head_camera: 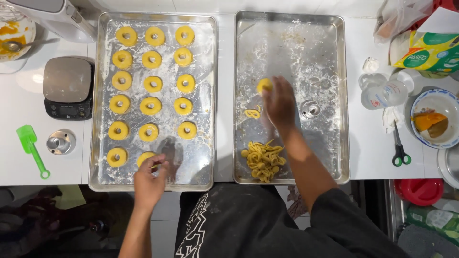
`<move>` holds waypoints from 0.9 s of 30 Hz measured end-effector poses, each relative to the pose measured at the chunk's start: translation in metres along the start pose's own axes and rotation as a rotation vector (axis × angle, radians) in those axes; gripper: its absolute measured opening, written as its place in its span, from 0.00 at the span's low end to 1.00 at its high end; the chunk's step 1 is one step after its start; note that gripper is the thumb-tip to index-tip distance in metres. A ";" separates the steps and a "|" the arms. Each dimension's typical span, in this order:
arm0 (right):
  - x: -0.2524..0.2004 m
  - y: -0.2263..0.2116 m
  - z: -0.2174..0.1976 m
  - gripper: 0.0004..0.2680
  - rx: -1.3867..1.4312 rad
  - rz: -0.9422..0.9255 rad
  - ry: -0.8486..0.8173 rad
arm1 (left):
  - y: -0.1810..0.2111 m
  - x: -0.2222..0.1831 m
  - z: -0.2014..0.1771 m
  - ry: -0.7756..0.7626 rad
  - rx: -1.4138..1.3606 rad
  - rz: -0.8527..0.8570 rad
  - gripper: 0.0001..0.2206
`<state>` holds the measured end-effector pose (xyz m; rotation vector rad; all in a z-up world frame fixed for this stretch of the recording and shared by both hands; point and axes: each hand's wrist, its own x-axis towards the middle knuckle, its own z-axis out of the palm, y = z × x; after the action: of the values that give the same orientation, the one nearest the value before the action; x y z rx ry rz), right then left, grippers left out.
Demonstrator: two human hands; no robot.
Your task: The person is preparing small ring-shaped pastries by flattening dough and using a circular cutter to shape them before placing them on a baking sheet.
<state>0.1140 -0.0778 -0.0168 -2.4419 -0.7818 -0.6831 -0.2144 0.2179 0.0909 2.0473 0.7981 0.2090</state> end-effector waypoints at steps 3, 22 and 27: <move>-0.063 0.040 -0.016 0.19 -0.477 -0.010 0.308 | 0.019 0.015 0.036 -0.045 -0.022 0.189 0.09; 0.002 0.024 -0.026 0.15 -0.004 -0.002 -0.056 | 0.122 0.169 0.238 -0.191 0.267 1.021 0.16; 0.004 0.038 -0.007 0.15 0.049 -0.086 -0.079 | 0.091 0.178 0.267 0.010 0.442 1.134 0.13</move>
<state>0.1390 -0.1076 -0.0206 -2.4150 -0.9281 -0.5942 0.0812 0.1069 -0.0183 2.7126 -0.4487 0.7067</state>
